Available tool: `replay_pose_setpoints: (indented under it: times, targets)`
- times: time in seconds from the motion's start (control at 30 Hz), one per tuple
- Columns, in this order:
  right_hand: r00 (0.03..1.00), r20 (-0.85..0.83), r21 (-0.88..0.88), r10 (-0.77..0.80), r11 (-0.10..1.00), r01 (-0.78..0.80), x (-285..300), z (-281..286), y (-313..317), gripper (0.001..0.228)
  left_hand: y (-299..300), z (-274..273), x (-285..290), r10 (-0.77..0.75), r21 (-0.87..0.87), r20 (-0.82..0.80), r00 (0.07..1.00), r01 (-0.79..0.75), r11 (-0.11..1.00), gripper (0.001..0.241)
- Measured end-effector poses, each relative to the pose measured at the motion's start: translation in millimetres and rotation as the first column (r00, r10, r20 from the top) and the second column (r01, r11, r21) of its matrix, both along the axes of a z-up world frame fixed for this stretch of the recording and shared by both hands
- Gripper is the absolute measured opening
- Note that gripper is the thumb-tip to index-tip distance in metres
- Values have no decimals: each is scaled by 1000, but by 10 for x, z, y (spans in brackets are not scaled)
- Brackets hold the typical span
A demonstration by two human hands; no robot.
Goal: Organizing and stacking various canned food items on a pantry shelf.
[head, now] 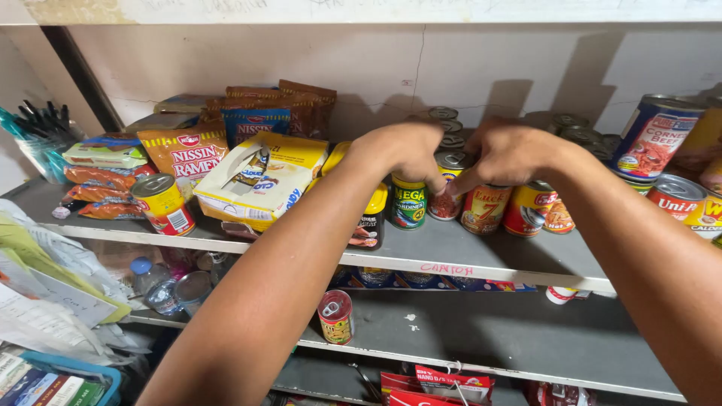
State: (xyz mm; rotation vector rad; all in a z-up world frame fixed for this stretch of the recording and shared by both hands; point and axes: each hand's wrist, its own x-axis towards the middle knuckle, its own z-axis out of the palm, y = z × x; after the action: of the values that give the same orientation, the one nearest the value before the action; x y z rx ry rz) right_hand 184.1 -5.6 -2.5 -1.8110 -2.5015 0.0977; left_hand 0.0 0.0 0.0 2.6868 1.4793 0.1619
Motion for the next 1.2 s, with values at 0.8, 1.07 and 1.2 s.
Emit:
replay_pose_setpoints:
  times: [0.8, 1.07, 1.2]
  targets:
    - [992, -127, -35, 27, 999, -32, 5, 37, -339, 68, -366, 184, -129, -59, -104, -111, 992, 47, 993, 68]
    - [979, -147, -60, 144, 986, -155, 10, 99, -394, 77, -279, 116, -63, -66, -126, 40, 997, 70, 990, 67]
    - [969, -212, -159, 126, 974, -161, 10, 137, -476, 74, -191, 50, -72, -146, -114, 16, 989, 147, 983, 68]
